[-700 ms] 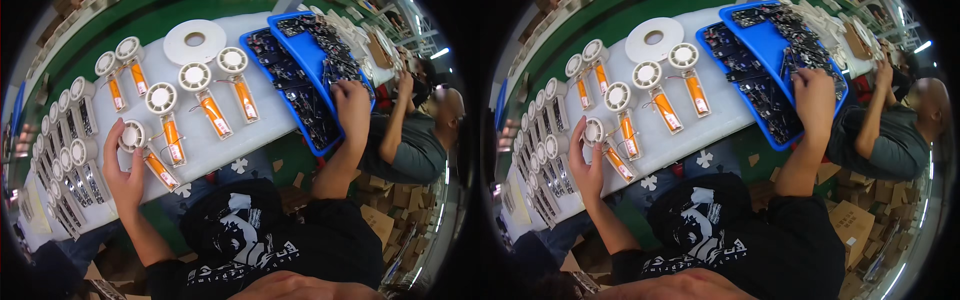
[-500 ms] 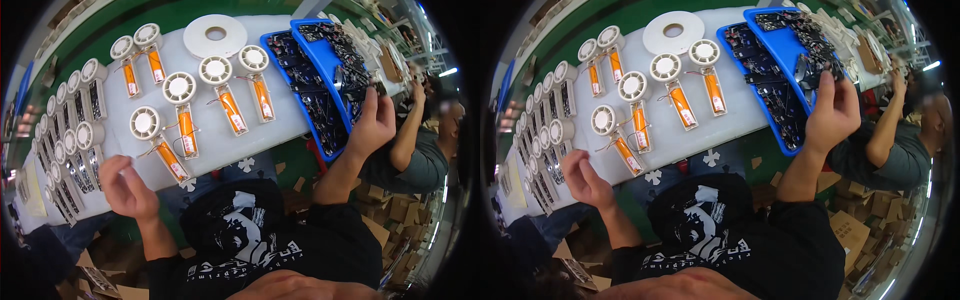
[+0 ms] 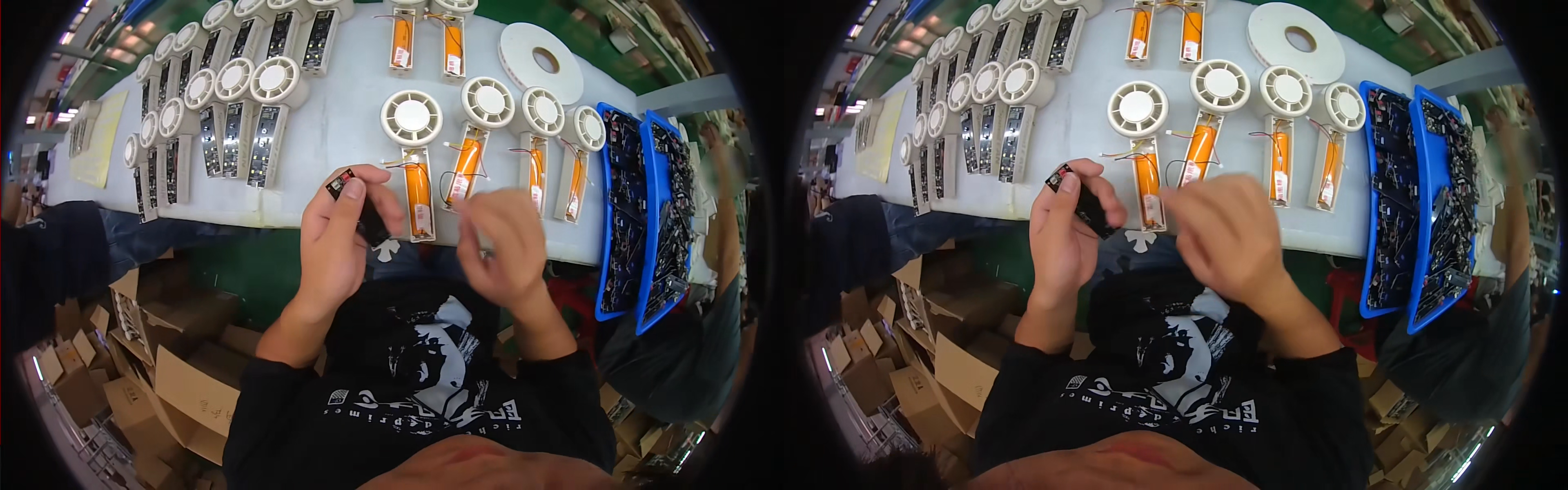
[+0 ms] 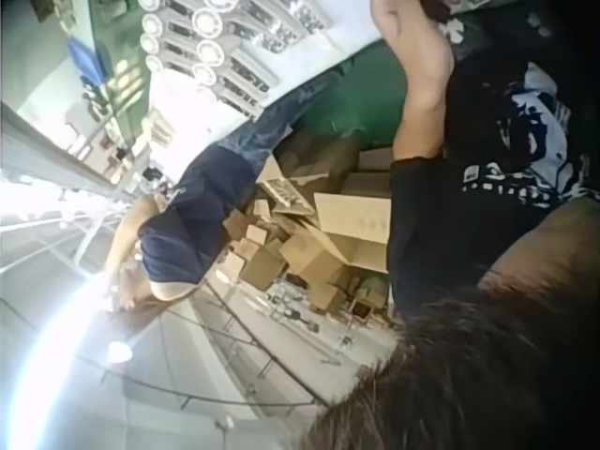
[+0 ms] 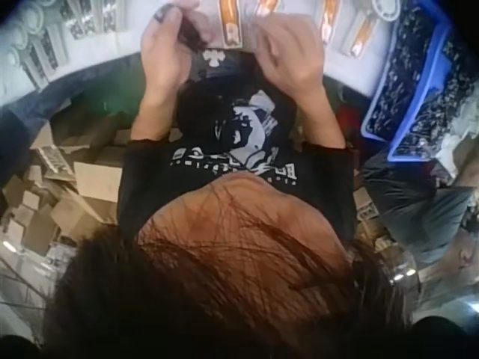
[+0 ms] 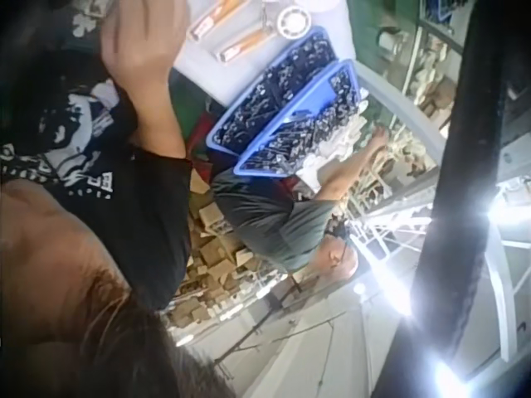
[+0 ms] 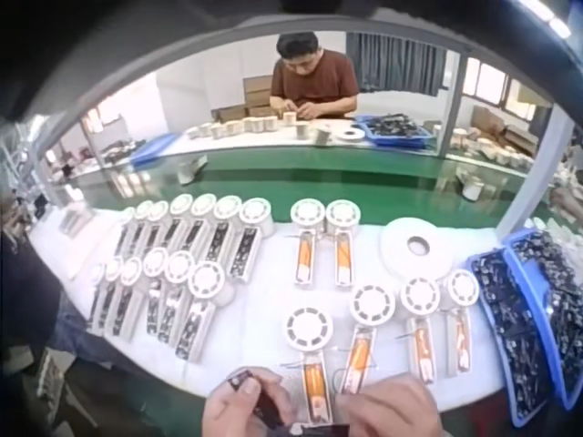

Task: The person picks up a circuit board from a tray, connects it to the wires of a battery inside a fan housing, and presses the board into place. They repeat this process with several fans before picking up a roll of tape and peeling off a piece.

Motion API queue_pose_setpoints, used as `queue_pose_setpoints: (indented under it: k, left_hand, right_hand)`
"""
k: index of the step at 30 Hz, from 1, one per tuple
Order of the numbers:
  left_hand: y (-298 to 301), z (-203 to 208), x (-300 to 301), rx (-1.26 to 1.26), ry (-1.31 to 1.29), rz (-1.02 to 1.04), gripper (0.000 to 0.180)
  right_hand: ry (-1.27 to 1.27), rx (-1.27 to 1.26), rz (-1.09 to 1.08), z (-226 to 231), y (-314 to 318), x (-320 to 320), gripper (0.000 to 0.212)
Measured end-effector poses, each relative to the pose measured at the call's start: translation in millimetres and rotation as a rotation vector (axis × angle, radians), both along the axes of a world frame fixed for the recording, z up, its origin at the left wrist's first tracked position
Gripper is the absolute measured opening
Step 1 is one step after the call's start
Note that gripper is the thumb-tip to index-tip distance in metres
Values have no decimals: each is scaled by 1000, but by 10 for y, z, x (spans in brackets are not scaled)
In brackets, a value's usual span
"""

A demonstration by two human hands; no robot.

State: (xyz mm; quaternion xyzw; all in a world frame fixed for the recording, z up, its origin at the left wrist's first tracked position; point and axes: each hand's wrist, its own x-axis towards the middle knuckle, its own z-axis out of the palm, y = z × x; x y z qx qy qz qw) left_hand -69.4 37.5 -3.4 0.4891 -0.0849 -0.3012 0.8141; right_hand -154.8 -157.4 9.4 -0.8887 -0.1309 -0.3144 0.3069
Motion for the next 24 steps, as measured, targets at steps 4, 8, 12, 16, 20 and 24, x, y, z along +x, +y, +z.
queue_pose_setpoints:
  k: [4, 8, 12, 16, 20, 24]
  left_hand:
    - [128, -80, 77, 153, -58, -91, 30]
    - [40, -129, 44, 329, -107, -126, 27]
    - [146, -260, 115, 166, -35, -71, 33]
    - [64, -245, 108, 166, -48, -65, 38]
    - [-35, -185, 111, 236, -102, -26, 40]
    - [76, -143, 151, 276, -159, 7, 41]
  right_hand:
    - [58, -65, -203, 106, -56, 220, 34]
    - [75, -53, -157, -31, 150, 467, 30]
    - [125, -180, -217, -21, 321, 593, 31]
    - [131, -190, -182, -99, 270, 563, 30]
    - [142, -113, -248, 60, 105, 340, 28]
    - [-41, -215, -715, 547, -627, -287, 35]
